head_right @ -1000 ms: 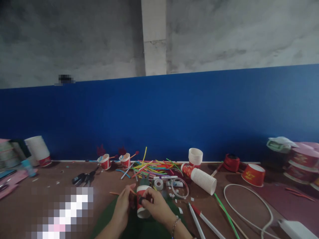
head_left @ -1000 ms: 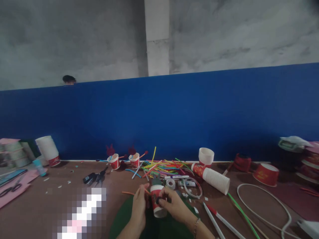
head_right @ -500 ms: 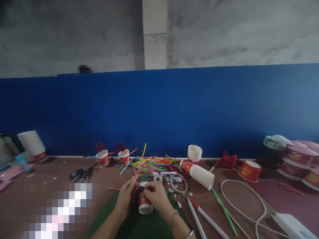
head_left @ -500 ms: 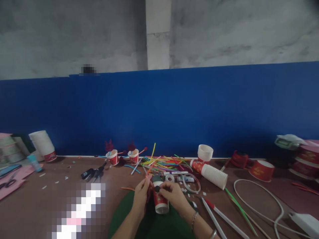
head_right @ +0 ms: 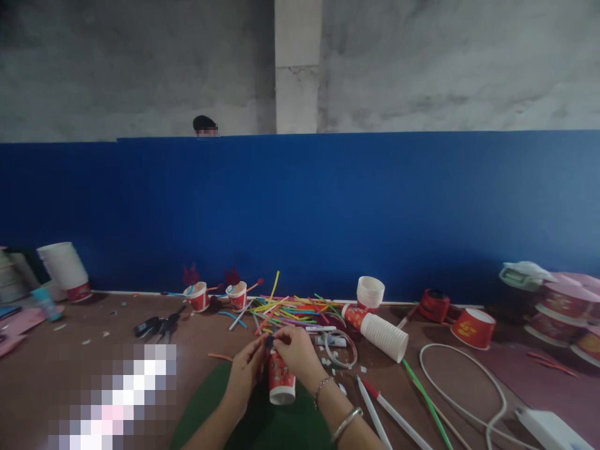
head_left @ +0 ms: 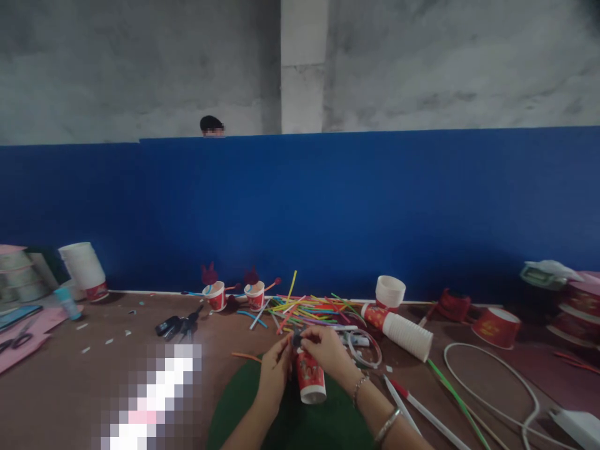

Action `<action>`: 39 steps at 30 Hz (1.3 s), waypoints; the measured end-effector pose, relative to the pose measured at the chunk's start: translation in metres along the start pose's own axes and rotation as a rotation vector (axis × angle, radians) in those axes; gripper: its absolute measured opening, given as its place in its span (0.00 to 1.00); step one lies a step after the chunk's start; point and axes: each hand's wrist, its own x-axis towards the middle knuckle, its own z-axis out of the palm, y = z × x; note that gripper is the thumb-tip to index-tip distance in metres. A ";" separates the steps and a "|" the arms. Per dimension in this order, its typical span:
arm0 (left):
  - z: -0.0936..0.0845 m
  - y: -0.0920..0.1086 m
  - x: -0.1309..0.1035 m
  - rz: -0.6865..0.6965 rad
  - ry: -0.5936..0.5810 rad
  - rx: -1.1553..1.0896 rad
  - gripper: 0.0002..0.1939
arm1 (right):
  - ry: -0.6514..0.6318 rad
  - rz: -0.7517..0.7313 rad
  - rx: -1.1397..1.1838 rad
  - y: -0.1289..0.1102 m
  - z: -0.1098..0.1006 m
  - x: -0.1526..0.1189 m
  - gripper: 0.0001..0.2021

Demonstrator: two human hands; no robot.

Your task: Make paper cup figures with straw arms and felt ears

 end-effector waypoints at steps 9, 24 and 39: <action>0.001 -0.011 0.005 0.159 -0.027 -0.015 0.24 | -0.083 -0.217 -0.226 -0.017 -0.005 0.004 0.13; 0.004 -0.007 0.003 0.094 0.005 -0.179 0.20 | 0.211 -0.015 0.002 0.008 0.023 -0.001 0.06; 0.003 -0.002 0.001 0.009 0.011 -0.201 0.19 | 0.148 -0.069 0.169 0.003 0.012 0.000 0.08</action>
